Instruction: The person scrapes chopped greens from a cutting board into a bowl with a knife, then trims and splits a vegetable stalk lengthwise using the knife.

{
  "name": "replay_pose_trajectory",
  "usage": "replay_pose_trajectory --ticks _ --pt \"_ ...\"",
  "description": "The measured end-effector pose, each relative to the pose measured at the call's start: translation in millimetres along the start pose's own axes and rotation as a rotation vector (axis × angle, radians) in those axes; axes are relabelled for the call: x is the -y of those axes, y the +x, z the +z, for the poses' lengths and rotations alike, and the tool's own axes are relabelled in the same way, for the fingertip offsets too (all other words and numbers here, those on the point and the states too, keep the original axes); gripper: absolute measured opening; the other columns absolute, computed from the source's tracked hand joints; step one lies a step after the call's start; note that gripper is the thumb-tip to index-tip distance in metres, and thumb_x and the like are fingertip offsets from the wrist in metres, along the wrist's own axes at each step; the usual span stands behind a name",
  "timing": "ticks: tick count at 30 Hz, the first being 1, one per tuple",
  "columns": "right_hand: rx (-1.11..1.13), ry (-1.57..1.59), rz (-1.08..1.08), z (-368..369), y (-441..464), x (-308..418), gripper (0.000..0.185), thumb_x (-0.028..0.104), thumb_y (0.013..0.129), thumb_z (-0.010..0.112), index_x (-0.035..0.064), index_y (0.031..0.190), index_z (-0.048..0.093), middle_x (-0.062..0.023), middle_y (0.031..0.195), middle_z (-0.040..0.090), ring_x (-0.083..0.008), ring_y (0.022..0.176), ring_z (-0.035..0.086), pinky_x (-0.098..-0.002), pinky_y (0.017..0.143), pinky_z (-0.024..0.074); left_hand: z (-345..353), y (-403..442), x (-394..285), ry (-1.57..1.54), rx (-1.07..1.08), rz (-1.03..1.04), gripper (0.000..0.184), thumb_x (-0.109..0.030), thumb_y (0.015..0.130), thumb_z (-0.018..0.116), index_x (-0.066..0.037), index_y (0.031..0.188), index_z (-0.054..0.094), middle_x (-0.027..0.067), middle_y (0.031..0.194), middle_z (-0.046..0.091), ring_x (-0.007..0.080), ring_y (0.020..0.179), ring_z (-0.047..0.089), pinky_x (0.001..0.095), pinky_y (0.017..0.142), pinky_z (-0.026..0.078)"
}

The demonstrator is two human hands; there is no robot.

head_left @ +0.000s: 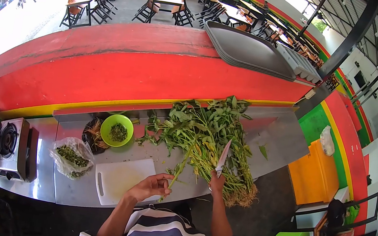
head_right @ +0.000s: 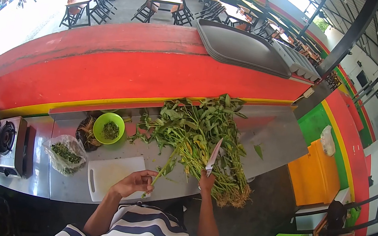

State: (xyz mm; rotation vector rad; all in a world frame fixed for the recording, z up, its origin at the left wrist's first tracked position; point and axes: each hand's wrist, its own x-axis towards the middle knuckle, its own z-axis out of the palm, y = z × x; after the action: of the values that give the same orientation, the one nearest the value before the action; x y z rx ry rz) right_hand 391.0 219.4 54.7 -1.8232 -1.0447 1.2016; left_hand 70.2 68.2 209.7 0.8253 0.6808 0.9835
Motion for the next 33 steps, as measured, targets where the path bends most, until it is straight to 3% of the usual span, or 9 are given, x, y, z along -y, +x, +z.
replay_pose_trajectory --ticks 2,3,9,12,19,24,25,33 --pt "0.099 0.128 0.045 10.1 -17.9 19.6 0.025 0.029 0.099 0.061 0.0047 0.098 0.068 0.0024 0.051 0.039 -0.0102 0.041 0.041 -0.0324 0.042 0.0359 2.8 -0.5 -6.8 0.056 0.047 0.000 0.055 -0.005 0.090 0.071 0.000 0.138 0.046 0.0001 0.080 0.054 0.0112 0.078 0.056 0.0278 0.076 0.045" --pt "0.170 0.177 0.074 14.7 -25.0 28.6 0.037 0.038 0.097 0.063 0.0025 0.102 0.067 0.0035 0.053 0.037 -0.0089 0.043 0.039 -0.0307 0.042 0.0345 3.9 -0.3 -8.7 0.058 0.051 -0.003 0.055 -0.005 0.090 0.071 0.000 0.138 0.046 0.0001 0.080 0.054 0.0112 0.078 0.056 0.0278 0.076 0.045" --pt "0.428 0.495 0.200 43.3 -39.0 69.7 0.052 0.051 0.096 0.060 0.0005 0.108 0.065 0.0070 0.056 0.032 -0.0054 0.046 0.034 -0.0237 0.043 0.0310 10.4 0.3 -8.5 0.272 0.175 -0.022 0.056 -0.006 0.090 0.071 -0.003 0.140 0.046 -0.0015 0.078 0.055 0.0087 0.076 0.055 0.0277 0.083 0.043" --pt "0.406 0.627 0.262 55.7 -36.8 85.5 0.049 0.048 0.097 0.061 0.0034 0.119 0.065 0.0068 0.058 0.030 -0.0056 0.046 0.032 -0.0245 0.043 0.0295 18.1 -6.0 -17.1 0.274 0.241 -0.059 0.058 -0.007 0.090 0.072 -0.005 0.142 0.045 -0.0021 0.078 0.055 0.0088 0.076 0.053 0.0276 0.085 0.041" --pt "0.509 0.560 0.247 74.3 -17.9 116.7 0.038 0.045 0.098 0.061 0.0112 0.113 0.067 0.0084 0.056 0.030 -0.0035 0.044 0.030 -0.0218 0.041 0.0282 24.0 -18.0 -24.1 0.280 0.340 -0.050 0.060 -0.010 0.090 0.073 -0.005 0.142 0.043 -0.0013 0.077 0.055 0.0101 0.078 0.054 0.0283 0.082 0.041" --pt "0.435 0.699 0.347 92.3 8.9 134.4 0.035 0.039 0.098 0.062 0.0146 0.123 0.066 0.0095 0.055 0.031 -0.0035 0.042 0.030 -0.0206 0.040 0.0288 25.8 -27.9 -33.6 0.331 0.302 -0.025 0.060 -0.009 0.089 0.073 -0.003 0.140 0.042 -0.0010 0.076 0.056 0.0102 0.075 0.054 0.0284 0.081 0.041" --pt "0.593 0.704 0.360 88.6 13.1 140.7 0.025 0.036 0.097 0.064 0.0153 0.109 0.070 0.0098 0.054 0.029 -0.0034 0.041 0.030 -0.0207 0.039 0.0276 24.5 -30.9 -35.7 0.308 0.327 -0.031 0.060 -0.008 0.089 0.073 -0.003 0.140 0.042 -0.0008 0.075 0.056 0.0103 0.074 0.054 0.0284 0.081 0.041" --pt "0.509 0.799 0.375 115.1 49.6 140.4 0.023 0.037 0.097 0.064 0.0146 0.094 0.069 0.0101 0.052 0.029 -0.0044 0.039 0.030 -0.0208 0.037 0.0264 11.7 -59.5 -54.4 0.260 0.298 0.073 0.060 -0.005 0.086 0.074 0.000 0.138 0.044 0.0017 0.077 0.059 0.0115 0.074 0.057 0.0281 0.078 0.043"
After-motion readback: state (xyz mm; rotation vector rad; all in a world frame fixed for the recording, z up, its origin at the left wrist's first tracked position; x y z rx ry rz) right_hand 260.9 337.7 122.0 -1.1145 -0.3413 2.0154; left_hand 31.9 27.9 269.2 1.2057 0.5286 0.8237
